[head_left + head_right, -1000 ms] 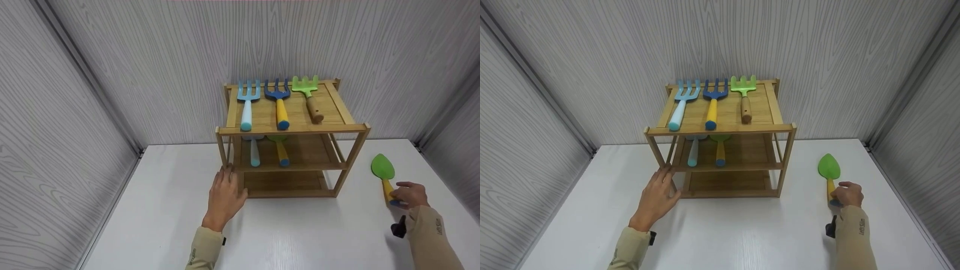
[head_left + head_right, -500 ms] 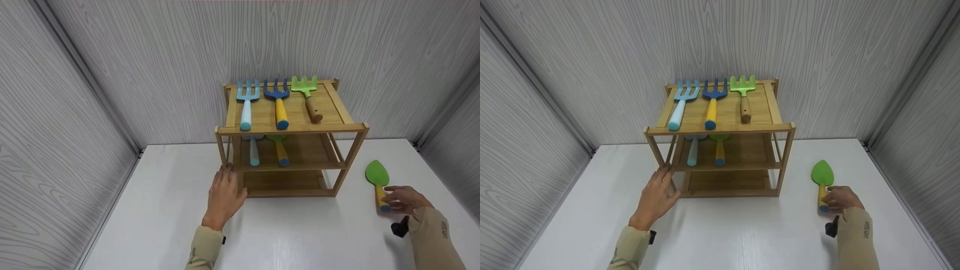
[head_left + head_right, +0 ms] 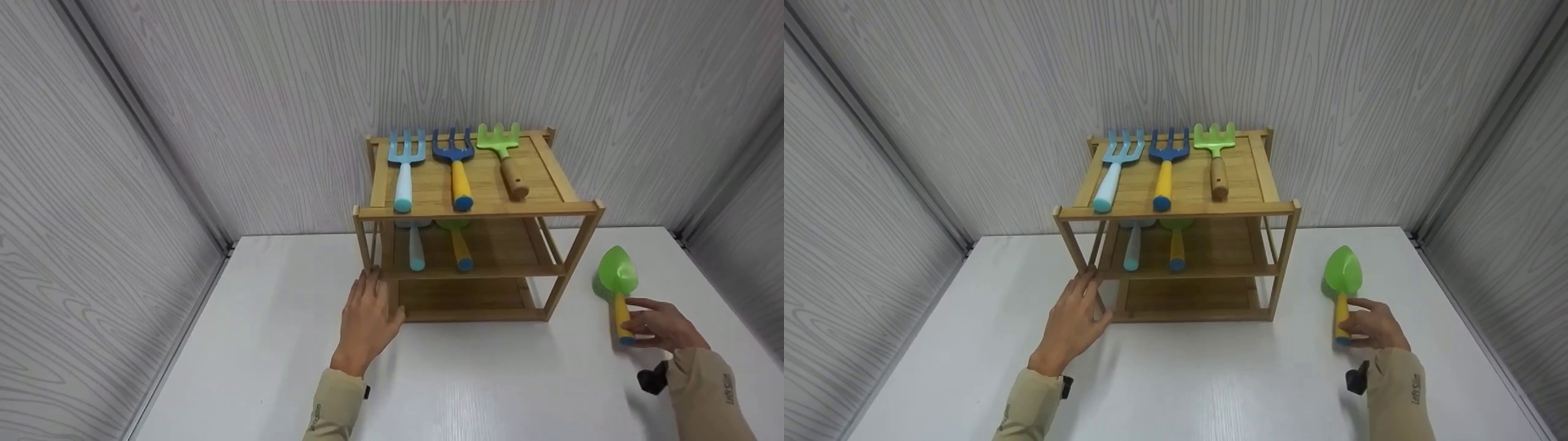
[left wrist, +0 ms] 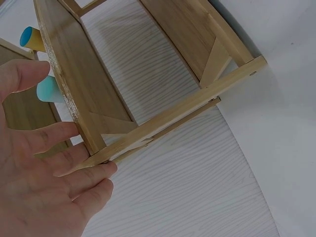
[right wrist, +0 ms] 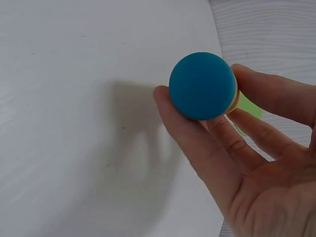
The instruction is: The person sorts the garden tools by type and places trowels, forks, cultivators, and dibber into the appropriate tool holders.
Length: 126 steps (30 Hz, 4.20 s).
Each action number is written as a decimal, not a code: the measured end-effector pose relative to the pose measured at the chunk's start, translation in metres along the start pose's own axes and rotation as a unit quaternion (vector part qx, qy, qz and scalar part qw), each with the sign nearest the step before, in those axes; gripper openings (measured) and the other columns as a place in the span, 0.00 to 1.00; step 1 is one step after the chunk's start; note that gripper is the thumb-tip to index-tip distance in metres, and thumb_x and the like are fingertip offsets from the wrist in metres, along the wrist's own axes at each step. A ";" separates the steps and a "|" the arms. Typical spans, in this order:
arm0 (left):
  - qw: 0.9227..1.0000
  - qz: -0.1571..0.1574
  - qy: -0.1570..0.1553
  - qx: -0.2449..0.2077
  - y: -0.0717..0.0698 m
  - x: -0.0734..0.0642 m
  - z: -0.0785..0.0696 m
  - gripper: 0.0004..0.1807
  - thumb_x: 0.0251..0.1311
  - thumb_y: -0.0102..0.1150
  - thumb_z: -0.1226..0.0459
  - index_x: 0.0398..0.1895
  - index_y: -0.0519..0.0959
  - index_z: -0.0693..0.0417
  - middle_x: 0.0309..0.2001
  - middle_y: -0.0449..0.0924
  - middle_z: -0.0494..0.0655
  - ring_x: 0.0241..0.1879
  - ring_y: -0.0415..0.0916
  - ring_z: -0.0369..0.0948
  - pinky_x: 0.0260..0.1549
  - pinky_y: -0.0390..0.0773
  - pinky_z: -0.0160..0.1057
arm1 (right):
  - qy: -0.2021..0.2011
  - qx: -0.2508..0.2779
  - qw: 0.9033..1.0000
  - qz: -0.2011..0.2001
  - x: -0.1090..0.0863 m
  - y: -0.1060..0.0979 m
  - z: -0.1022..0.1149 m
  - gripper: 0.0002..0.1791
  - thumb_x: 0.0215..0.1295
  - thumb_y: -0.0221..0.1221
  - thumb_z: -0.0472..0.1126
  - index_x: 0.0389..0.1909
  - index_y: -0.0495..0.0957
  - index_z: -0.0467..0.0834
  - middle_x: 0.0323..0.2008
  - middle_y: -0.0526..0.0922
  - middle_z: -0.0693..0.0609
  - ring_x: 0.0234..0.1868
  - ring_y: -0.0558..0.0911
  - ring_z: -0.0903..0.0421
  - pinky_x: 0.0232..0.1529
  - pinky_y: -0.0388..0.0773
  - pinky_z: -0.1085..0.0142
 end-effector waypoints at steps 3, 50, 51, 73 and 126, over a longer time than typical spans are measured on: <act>1.000 0.005 -0.002 -0.004 0.000 0.000 0.001 0.25 0.57 0.68 0.63 0.51 0.75 0.73 0.62 0.72 0.69 0.62 0.70 0.67 0.62 0.70 0.58 | -0.011 -0.008 1.000 -0.002 -0.003 0.002 0.000 0.46 0.67 0.60 0.31 0.75 0.40 0.24 0.63 0.62 0.21 0.40 0.82 0.59 0.48 0.83 0.54; 1.000 0.017 -0.010 0.004 0.000 0.000 0.003 0.29 0.59 0.69 0.61 0.57 0.74 0.73 0.62 0.72 0.68 0.63 0.70 0.67 0.64 0.69 0.58 | -0.138 -0.027 0.988 -0.057 -0.051 0.027 0.025 0.43 0.61 0.62 0.27 0.76 0.55 0.34 0.62 0.70 0.33 0.44 0.80 0.58 0.42 0.84 0.57; 1.000 0.017 -0.009 0.006 0.001 0.000 0.002 0.30 0.59 0.69 0.60 0.57 0.74 0.73 0.62 0.72 0.68 0.63 0.70 0.67 0.64 0.69 0.58 | -0.135 -0.026 0.989 -0.062 -0.052 0.027 0.023 0.43 0.61 0.62 0.26 0.76 0.56 0.34 0.62 0.70 0.33 0.44 0.80 0.58 0.42 0.84 0.57; 1.000 0.006 -0.005 0.006 0.001 -0.001 0.001 0.29 0.58 0.69 0.61 0.56 0.75 0.74 0.62 0.72 0.68 0.61 0.71 0.66 0.62 0.71 0.58 | -0.160 -0.005 0.984 -0.076 -0.061 0.039 0.017 0.43 0.56 0.65 0.26 0.74 0.66 0.43 0.55 0.78 0.50 0.45 0.81 0.58 0.41 0.84 0.57; 1.000 -0.007 0.009 0.001 0.000 -0.001 0.001 0.27 0.57 0.69 0.63 0.54 0.75 0.74 0.61 0.73 0.69 0.60 0.72 0.66 0.61 0.72 0.58 | -0.277 -0.063 0.959 -0.004 -0.070 0.080 0.080 0.41 0.48 0.64 0.21 0.69 0.71 0.34 0.53 0.81 0.46 0.45 0.83 0.54 0.39 0.83 0.58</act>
Point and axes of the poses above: each hand's wrist, its own x-axis towards the middle knuckle, its own y-axis out of the palm, z = x × y, the point moved 8 cm from there along x, towards the middle knuckle
